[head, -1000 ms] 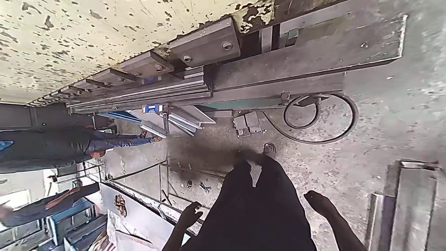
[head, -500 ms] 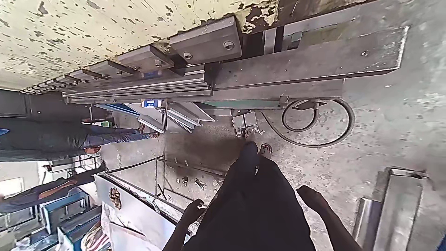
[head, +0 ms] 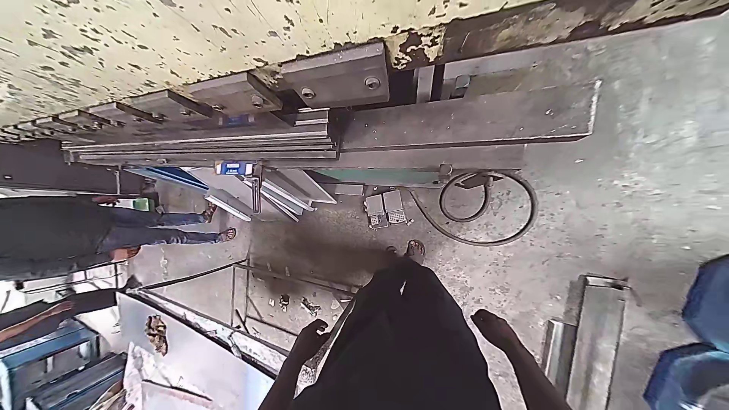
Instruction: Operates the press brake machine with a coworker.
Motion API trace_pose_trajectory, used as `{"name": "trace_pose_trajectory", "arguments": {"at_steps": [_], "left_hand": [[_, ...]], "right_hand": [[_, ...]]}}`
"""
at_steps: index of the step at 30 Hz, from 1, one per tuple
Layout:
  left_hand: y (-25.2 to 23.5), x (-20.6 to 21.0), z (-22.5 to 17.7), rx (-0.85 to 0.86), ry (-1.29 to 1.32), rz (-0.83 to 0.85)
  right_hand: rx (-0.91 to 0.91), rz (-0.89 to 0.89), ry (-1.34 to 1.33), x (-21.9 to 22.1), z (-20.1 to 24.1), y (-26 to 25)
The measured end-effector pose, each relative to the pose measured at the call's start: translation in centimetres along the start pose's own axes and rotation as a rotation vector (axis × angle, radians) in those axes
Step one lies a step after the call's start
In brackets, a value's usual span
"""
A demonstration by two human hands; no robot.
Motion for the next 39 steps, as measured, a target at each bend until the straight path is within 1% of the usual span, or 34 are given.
{"name": "trace_pose_trajectory", "arguments": {"at_steps": [2,5,8,10,12,15,17,19,21,23,25,28,31,34,36,39], "left_hand": [[-1.0,-0.2,-0.2,0.026,0.001,-0.013],[-2.6,0.4,-0.4,0.067,0.019,-0.048],[-4.8,1.6,-0.4,0.112,0.030,-0.122],[-5.9,2.9,-0.8,0.122,0.011,-0.134],[-6.9,4.5,-3.0,0.131,-0.011,-0.140],[-7.3,6.4,-8.9,0.145,0.041,-0.169],[-7.0,8.9,-13.5,0.154,0.103,-0.213],[-6.7,11.9,-19.0,0.133,0.218,-0.292],[-6.4,16.2,-25.8,0.106,0.382,-0.362],[-5.2,20.6,-32.0,0.050,0.492,-0.451],[-3.5,25.4,-38.0,-0.020,0.543,-0.526],[-1.9,30.9,-45.6,-0.024,0.667,-0.589],[-2.4,36.2,-51.3,0.023,0.771,-0.518],[-4.7,41.5,-56.4,0.028,0.811,-0.364],[-6.6,44.7,-60.0,0.016,0.831,-0.279],[-8.9,48.8,-65.7,0.044,0.854,-0.198]], "right_hand": [[-0.007,-0.004,0.018,-0.3,0.7,0.1],[-0.019,0.002,0.023,-1.3,0.3,2.1],[-0.051,-0.043,0.068,-6.0,-0.2,3.0],[-0.053,-0.078,0.094,-9.8,-0.7,3.7],[-0.039,-0.115,0.136,-14.7,-1.2,4.7],[-0.067,-0.160,0.252,-22.9,-0.5,4.6],[-0.105,-0.152,0.364,-27.9,-0.8,3.7],[-0.170,-0.117,0.456,-32.8,-0.7,2.8],[-0.229,-0.060,0.610,-37.8,-0.4,2.3],[-0.244,0.040,0.805,-41.4,-0.5,2.6],[-0.218,0.121,0.969,-44.8,-1.8,3.8],[-0.160,0.184,1.133,-50.3,-4.1,4.6],[-0.121,0.277,1.273,-53.7,-6.9,3.9],[-0.073,0.356,1.371,-55.2,-7.9,3.1],[-0.118,0.370,1.415,-55.9,-7.5,2.6],[-0.223,0.322,1.383,-56.8,-6.6,1.9]]}}
Point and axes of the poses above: each hand's wrist, its own y-axis away from the middle knuckle, its own x-axis out of the palm, z = x × y, the point moved 4 cm from there along -y, towards the middle knuckle, and after that the axes turned 11 degrees about z, right-handed, at the moved point
